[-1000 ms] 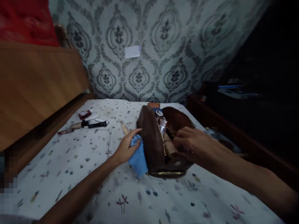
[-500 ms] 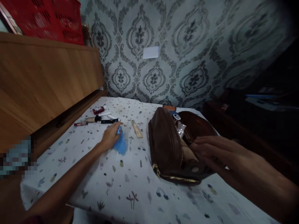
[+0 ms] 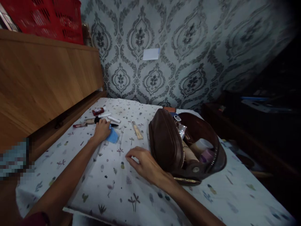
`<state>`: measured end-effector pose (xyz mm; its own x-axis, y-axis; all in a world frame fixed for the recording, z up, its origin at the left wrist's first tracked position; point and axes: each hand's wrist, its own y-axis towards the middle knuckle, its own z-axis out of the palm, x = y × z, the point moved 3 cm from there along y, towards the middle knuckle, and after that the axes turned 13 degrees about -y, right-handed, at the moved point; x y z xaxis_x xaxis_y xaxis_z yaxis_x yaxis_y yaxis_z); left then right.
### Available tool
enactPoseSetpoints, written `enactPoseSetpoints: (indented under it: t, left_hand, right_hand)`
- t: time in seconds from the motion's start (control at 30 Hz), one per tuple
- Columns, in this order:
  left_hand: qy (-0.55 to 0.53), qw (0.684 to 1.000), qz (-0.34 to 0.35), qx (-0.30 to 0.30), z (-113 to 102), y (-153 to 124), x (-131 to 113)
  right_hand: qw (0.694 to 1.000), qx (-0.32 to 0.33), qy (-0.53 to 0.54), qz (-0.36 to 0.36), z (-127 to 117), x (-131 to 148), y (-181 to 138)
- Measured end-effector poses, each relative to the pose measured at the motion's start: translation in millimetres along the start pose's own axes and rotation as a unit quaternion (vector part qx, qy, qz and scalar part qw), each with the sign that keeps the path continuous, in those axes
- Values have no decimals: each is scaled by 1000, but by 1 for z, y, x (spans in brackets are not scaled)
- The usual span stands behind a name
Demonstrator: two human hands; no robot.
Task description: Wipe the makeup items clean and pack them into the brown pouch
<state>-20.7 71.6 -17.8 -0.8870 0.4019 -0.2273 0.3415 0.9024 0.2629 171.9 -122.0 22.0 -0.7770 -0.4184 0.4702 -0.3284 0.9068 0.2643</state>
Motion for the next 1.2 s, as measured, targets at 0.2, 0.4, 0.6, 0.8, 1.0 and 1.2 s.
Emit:
enactPoseSetpoints:
  t: [0.2, 0.4, 0.6, 0.8, 1.0, 1.2]
  left_hand:
    - [10, 999, 31, 1, -2, -4, 3]
    - [14, 997, 72, 4, -5, -12, 0]
    - [46, 995, 83, 42, -12, -20, -14]
    - [68, 993, 59, 77, -22, -29, -39]
    - [-411, 911, -15, -6, -10, -33, -64]
    - [-539, 842, -12, -20, 12, -33, -73]
  right_hand:
    - [980, -31, 144, 134, 41, -23, 43]
    - [973, -77, 138, 166, 60, -35, 39]
    - [978, -97, 107, 153, 61, -31, 31]
    - [983, -108, 69, 135, 67, -34, 34]
    - [987, -120, 70, 78, 77, -39, 33]
    - [971, -181, 129, 82, 88, -52, 28]
